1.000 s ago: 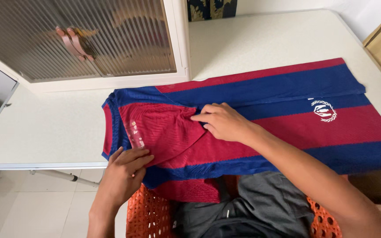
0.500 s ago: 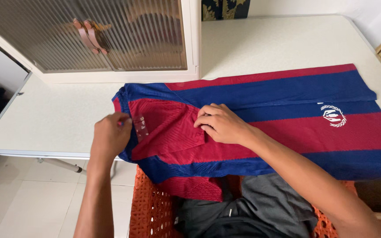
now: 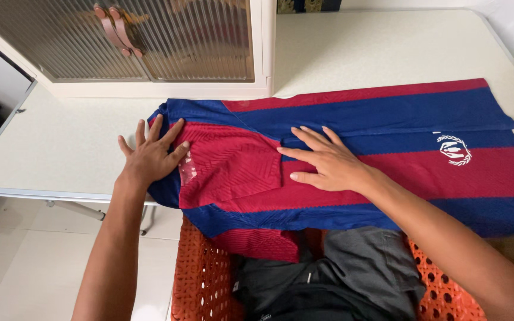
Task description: The person unfolds a blue and red jersey, lays it flat on a table, and folds it into a small rectangular shape before placing it inside a storage cabinet.
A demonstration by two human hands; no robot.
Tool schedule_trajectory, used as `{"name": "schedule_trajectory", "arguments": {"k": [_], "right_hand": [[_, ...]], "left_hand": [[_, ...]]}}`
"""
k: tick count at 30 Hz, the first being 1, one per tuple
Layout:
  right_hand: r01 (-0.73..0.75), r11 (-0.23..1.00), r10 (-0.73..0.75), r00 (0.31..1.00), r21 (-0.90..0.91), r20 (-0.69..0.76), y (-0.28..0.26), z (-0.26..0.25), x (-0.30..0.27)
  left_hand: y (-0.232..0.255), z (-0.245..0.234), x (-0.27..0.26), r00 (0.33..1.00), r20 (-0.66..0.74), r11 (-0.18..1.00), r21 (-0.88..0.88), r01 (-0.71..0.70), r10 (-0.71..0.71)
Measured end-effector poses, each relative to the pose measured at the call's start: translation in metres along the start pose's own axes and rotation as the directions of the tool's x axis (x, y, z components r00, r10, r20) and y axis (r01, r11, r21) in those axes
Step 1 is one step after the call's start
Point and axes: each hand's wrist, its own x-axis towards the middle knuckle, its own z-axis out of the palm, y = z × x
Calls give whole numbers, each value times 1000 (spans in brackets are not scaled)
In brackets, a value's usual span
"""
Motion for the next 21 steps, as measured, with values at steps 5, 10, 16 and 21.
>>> {"name": "schedule_trajectory", "arguments": {"k": [5, 10, 16, 21], "right_hand": [[-27, 998, 23, 998, -59, -63, -20, -5, 2], [122, 992, -125, 979, -32, -159, -91, 19, 20], [142, 987, -158, 933, -74, -324, -178, 54, 74], [140, 981, -188, 845, -132, -501, -190, 68, 85]], "left_hand": [[6, -10, -17, 945, -264, 981, 35, -193, 196], [16, -3, -54, 929, -276, 949, -124, -290, 248], [1, 4, -47, 915, -345, 935, -203, -292, 211], [-2, 8, -45, 906, -369, 933, -205, -297, 207]]}}
